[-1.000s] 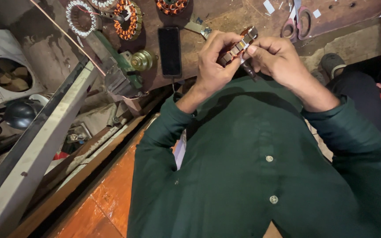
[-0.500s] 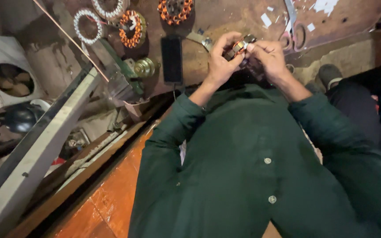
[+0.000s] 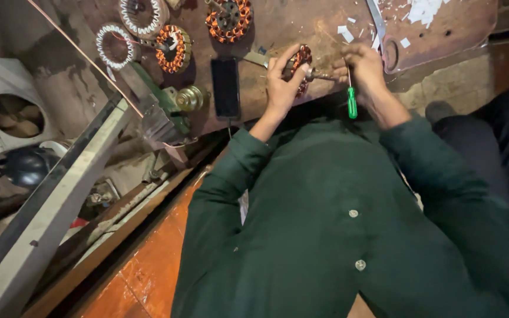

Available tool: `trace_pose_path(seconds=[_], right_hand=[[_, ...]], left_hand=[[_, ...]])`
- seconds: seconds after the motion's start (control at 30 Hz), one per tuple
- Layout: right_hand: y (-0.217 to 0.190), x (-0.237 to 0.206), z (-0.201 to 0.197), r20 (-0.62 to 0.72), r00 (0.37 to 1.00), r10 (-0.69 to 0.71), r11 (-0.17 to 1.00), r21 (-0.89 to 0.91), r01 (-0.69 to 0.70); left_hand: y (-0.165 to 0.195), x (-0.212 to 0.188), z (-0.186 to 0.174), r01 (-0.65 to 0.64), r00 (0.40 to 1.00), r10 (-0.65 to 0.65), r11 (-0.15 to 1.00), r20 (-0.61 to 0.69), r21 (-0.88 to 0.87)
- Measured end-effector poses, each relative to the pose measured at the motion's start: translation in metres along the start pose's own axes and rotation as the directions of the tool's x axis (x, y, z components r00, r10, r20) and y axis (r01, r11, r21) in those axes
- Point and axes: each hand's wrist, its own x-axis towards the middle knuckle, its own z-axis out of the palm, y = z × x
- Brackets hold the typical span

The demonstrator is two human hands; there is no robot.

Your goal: The person assembles a circular electrical component by inserting small white insulating pieces into slots around a copper-wound rotor. They use a green-handled screwdriver to press the pieces into place and a pair of scissors to trim excess material. The person repeatedly rotates the component to access different slots and continues the process across multiple units.

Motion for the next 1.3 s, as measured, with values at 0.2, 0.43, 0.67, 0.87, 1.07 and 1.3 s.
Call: trace_pose_path(seconds=[0.2, 0.43, 0.67, 0.87, 1.07, 1.3], right_hand=[[0.028, -0.052, -0.043, -0.004, 0.993, 0.119, 0.914, 0.392, -0.108], [0.069, -0.059, -0.051, 0.032, 0.973, -0.229, 0.913, -0.34, 0.226], [0.014, -0.077, -0.07, -0.023, 0.878, -0.478, 0.782, -0.466, 0.414], [-0.056, -0.053, -0.024, 0.015, 0.832, -0.555, 0.828, -0.09, 0.554], [-0.056, -0.001, 0.016, 0.303, 0.768, -0.565, 0.699, -0.32, 0.64], [-0.049, 0.042, 0.029, 0.424, 0.755, -0.499, 0.623, -0.43, 0.653]], left_hand=[[0.008, -0.002, -0.02, 0.076, 0.967, -0.092, 0.994, 0.236, 0.075], [-0.004, 0.037, -0.011, -0.423, 0.804, 0.308, 0.897, 0.509, 0.127], [-0.01, 0.03, -0.031, -0.456, 0.861, 0.317, 0.829, 0.399, 0.324], [-0.015, 0.036, -0.007, -0.248, 0.944, 0.234, 0.968, 0.234, 0.033], [-0.029, 0.07, 0.001, -0.186, 0.974, 0.167, 0.975, 0.152, 0.122], [-0.041, 0.071, -0.001, -0.186, 0.982, 0.186, 0.982, 0.024, 0.013]])
